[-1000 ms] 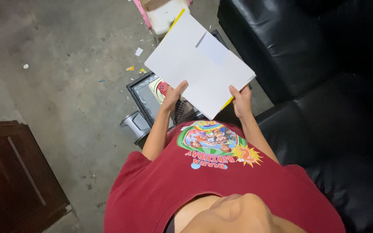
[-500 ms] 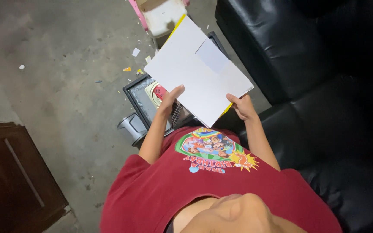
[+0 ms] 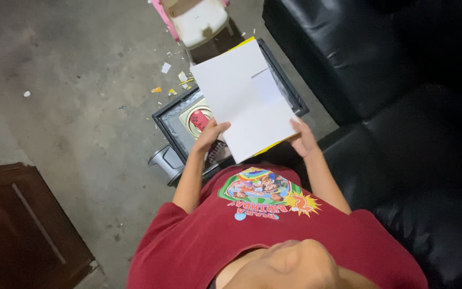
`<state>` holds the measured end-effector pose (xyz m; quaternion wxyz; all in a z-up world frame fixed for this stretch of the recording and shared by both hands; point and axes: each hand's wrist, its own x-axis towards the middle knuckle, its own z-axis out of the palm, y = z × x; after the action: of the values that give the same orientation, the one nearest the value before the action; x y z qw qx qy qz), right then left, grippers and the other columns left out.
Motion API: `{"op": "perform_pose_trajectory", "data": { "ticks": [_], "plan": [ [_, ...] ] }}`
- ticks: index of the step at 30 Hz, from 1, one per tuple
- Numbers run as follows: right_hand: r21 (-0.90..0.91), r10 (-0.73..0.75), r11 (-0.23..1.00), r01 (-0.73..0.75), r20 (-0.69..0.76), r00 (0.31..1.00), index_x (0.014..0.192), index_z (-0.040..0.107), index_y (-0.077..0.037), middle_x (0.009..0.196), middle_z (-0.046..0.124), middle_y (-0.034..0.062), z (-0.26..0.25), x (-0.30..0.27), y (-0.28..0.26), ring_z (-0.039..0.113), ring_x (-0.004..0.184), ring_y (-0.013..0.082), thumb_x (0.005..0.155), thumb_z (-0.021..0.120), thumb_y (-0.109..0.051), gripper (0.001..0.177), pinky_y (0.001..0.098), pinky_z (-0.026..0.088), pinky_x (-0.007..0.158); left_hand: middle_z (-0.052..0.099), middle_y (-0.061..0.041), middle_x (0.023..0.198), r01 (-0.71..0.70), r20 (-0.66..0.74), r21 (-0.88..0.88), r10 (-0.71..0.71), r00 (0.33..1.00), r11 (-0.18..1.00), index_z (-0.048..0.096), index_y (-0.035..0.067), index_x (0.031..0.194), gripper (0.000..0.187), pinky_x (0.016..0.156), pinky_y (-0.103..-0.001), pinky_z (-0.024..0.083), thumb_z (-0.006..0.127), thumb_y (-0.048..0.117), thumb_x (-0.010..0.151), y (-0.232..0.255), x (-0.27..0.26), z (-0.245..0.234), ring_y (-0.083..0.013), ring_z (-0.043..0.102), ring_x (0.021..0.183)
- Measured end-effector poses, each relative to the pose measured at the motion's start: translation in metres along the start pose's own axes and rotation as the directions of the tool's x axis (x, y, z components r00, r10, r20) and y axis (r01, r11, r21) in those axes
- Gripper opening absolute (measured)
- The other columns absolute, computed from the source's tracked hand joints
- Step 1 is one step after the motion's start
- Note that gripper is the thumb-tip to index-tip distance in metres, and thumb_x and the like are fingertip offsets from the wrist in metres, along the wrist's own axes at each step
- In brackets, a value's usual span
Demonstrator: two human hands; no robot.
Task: Cleaning various household items with a cloth and organizing them on a tray.
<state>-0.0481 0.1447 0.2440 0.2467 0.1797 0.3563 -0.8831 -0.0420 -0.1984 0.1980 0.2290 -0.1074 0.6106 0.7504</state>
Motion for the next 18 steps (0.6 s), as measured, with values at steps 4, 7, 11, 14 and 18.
{"op": "perform_pose_trajectory", "data": {
  "ticks": [4, 7, 11, 14, 18],
  "plan": [
    [0.056, 0.114, 0.991, -0.122, 0.137, 0.984, 0.146, 0.049, 0.007, 0.130, 0.065, 0.0228, -0.015, 0.010, -0.014, 0.067, 0.113, 0.0305, 0.096, 0.063, -0.025, 0.061, 0.0410, 0.055, 0.096, 0.070, -0.005, 0.123, 0.032, 0.088, 0.032, -0.035, 0.995, 0.999, 0.065, -0.001, 0.131, 0.043, 0.100, -0.032, 0.049, 0.069, 0.017, 0.092, 0.017, -0.022, -0.019, -0.0152, 0.063, 0.112],
    [-0.485, 0.191, 0.858, -0.169, -0.004, 0.982, 0.159, 0.049, 0.000, 0.130, 0.062, 0.0152, -0.016, 0.025, 0.000, 0.057, 0.105, 0.0204, 0.100, 0.065, -0.012, 0.063, 0.0365, 0.048, 0.090, 0.070, -0.004, 0.125, 0.045, 0.185, 0.054, -0.054, 0.981, 0.998, 0.065, -0.001, 0.131, 0.045, 0.103, -0.032, 0.047, 0.070, 0.017, 0.090, 0.007, -0.020, -0.025, -0.0154, 0.063, 0.115],
    [-0.558, 0.046, 0.830, 0.025, 0.114, 0.992, 0.154, 0.039, -0.001, 0.139, 0.061, 0.0108, 0.000, 0.032, 0.017, 0.060, 0.125, 0.0176, 0.093, 0.064, 0.002, 0.066, 0.0349, 0.048, 0.107, 0.069, -0.008, 0.125, 0.120, 0.087, -0.023, -0.118, 0.989, 0.992, 0.059, -0.002, 0.136, 0.054, 0.103, -0.035, 0.048, 0.073, 0.017, 0.087, 0.001, -0.019, -0.007, -0.0191, 0.064, 0.114],
    [-0.521, 0.040, 0.854, -0.005, 0.056, 0.998, 0.152, 0.040, -0.001, 0.138, 0.062, 0.0116, -0.011, 0.033, 0.025, 0.060, 0.125, 0.0193, 0.093, 0.063, 0.004, 0.064, 0.0358, 0.049, 0.107, 0.066, -0.010, 0.128, 0.113, 0.019, -0.016, -0.112, 0.993, 0.994, 0.048, 0.001, 0.141, 0.065, 0.105, -0.035, 0.046, 0.075, 0.016, 0.084, 0.000, -0.025, 0.016, -0.0198, 0.062, 0.117],
    [-0.574, 0.087, 0.817, -0.060, 0.020, 0.996, 0.153, 0.039, -0.002, 0.139, 0.061, 0.0103, -0.031, 0.034, 0.024, 0.058, 0.128, 0.0185, 0.092, 0.062, 0.003, 0.065, 0.0352, 0.048, 0.108, 0.069, -0.013, 0.129, 0.232, 0.095, -0.045, -0.227, 0.969, 0.972, 0.056, -0.004, 0.140, 0.057, 0.105, -0.034, 0.047, 0.070, 0.018, 0.089, -0.048, -0.015, 0.024, -0.0214, 0.064, 0.116]
  ]
}}
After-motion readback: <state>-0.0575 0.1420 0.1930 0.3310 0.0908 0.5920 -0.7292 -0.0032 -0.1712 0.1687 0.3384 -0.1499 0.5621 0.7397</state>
